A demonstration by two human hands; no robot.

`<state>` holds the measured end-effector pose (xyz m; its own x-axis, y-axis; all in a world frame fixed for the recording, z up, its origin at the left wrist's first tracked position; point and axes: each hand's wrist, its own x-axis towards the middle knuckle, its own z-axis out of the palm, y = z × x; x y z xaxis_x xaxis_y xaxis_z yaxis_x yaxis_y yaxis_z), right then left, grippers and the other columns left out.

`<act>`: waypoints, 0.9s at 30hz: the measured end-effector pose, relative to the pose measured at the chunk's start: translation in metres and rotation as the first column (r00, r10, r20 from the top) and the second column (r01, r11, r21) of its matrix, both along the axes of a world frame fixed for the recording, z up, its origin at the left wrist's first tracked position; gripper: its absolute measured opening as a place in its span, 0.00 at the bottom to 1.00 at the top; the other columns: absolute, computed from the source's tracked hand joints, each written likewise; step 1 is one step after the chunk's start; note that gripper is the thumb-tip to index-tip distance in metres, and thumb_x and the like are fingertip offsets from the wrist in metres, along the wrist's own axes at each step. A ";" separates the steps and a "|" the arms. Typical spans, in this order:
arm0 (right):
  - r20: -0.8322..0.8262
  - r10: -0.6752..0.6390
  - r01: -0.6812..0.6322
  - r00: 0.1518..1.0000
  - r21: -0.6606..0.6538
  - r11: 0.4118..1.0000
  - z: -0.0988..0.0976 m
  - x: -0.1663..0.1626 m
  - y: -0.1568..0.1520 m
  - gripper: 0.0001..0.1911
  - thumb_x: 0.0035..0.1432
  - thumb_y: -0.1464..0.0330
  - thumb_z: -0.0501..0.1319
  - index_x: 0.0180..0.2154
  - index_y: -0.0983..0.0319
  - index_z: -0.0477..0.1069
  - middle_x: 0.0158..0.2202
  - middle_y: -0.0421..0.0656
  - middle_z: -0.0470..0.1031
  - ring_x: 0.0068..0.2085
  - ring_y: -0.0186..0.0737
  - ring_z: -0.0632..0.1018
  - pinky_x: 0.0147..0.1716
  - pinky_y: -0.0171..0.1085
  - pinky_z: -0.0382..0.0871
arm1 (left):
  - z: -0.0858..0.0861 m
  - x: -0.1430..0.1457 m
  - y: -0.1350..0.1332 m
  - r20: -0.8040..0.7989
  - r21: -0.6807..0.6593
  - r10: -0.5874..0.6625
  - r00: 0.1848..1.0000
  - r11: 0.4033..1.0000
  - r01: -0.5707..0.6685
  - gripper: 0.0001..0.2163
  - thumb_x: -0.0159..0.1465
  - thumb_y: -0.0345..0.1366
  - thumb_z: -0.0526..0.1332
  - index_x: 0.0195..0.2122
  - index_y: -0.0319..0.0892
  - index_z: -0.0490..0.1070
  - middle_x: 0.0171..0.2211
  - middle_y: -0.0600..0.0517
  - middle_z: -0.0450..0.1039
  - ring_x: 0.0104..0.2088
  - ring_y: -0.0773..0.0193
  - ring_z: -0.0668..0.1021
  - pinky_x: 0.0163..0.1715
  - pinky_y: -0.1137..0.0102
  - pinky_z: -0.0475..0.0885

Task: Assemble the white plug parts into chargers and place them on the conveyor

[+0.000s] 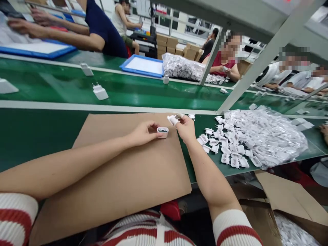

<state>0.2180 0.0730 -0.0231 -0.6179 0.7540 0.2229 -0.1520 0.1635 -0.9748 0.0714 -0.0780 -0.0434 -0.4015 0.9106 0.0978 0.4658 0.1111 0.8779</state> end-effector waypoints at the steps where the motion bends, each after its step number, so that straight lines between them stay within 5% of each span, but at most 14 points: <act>1: 0.044 0.038 -0.041 0.998 0.067 0.997 0.001 0.002 -0.003 0.18 0.51 0.60 0.71 0.44 0.60 0.80 0.41 0.42 0.81 0.42 0.41 0.79 0.48 0.42 0.74 | -0.004 0.007 -0.005 -0.007 0.032 0.018 1.000 0.999 -0.018 0.24 0.55 0.56 0.72 0.43 0.44 0.76 0.45 0.46 0.82 0.46 0.47 0.82 0.49 0.54 0.77; 3: 0.163 0.075 -0.118 0.984 0.273 0.955 0.006 0.007 -0.011 0.15 0.56 0.65 0.67 0.45 0.60 0.80 0.43 0.43 0.80 0.44 0.42 0.79 0.49 0.43 0.74 | -0.010 0.015 -0.010 -0.009 0.095 0.041 0.999 0.995 -0.040 0.25 0.54 0.54 0.73 0.46 0.44 0.76 0.48 0.45 0.81 0.49 0.46 0.81 0.52 0.53 0.76; 7: 0.358 0.053 -0.282 0.932 0.629 0.725 0.017 0.018 -0.022 0.20 0.57 0.78 0.57 0.47 0.60 0.80 0.43 0.45 0.78 0.47 0.44 0.76 0.51 0.43 0.71 | -0.010 0.016 -0.007 0.098 0.107 -0.072 0.993 0.992 0.061 0.23 0.57 0.54 0.72 0.47 0.44 0.78 0.45 0.47 0.83 0.47 0.48 0.82 0.50 0.55 0.77; 11: 0.450 0.034 -0.381 0.892 0.710 0.592 0.018 0.019 -0.024 0.26 0.54 0.82 0.53 0.49 0.60 0.79 0.43 0.46 0.76 0.49 0.47 0.74 0.50 0.43 0.69 | -0.007 0.015 -0.006 0.153 0.102 -0.063 0.986 0.994 0.048 0.23 0.55 0.56 0.73 0.42 0.43 0.81 0.40 0.48 0.83 0.42 0.49 0.83 0.45 0.58 0.78; 18: 0.484 -0.029 -0.412 0.874 0.774 0.481 0.012 0.014 -0.025 0.18 0.54 0.81 0.54 0.38 0.60 0.78 0.37 0.45 0.72 0.43 0.46 0.71 0.41 0.40 0.67 | -0.012 0.013 -0.006 0.139 0.098 -0.039 0.990 0.995 0.025 0.22 0.54 0.58 0.73 0.37 0.43 0.80 0.35 0.50 0.82 0.39 0.50 0.82 0.40 0.60 0.76; 22: 0.485 -0.087 -0.393 0.870 0.789 0.472 0.011 0.012 -0.026 0.13 0.52 0.79 0.55 0.32 0.60 0.75 0.33 0.44 0.69 0.39 0.45 0.70 0.37 0.39 0.65 | -0.012 0.013 -0.006 0.120 0.107 -0.027 0.992 0.994 0.014 0.22 0.54 0.57 0.72 0.36 0.42 0.80 0.35 0.50 0.81 0.38 0.51 0.81 0.39 0.61 0.75; 27: 0.511 -0.104 -0.351 0.853 0.710 0.611 0.010 0.009 -0.029 0.16 0.50 0.79 0.57 0.37 0.60 0.79 0.36 0.44 0.73 0.42 0.46 0.73 0.43 0.41 0.69 | -0.011 0.018 -0.006 0.130 0.082 -0.007 0.992 0.997 -0.004 0.22 0.54 0.57 0.71 0.38 0.42 0.80 0.37 0.49 0.83 0.39 0.50 0.82 0.41 0.60 0.76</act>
<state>0.2266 0.0440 -0.0129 -0.8777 0.3499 0.3274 0.1894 0.8809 -0.4337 0.0890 -0.0844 -0.0544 -0.4145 0.9022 0.1195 0.3474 0.0355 0.9370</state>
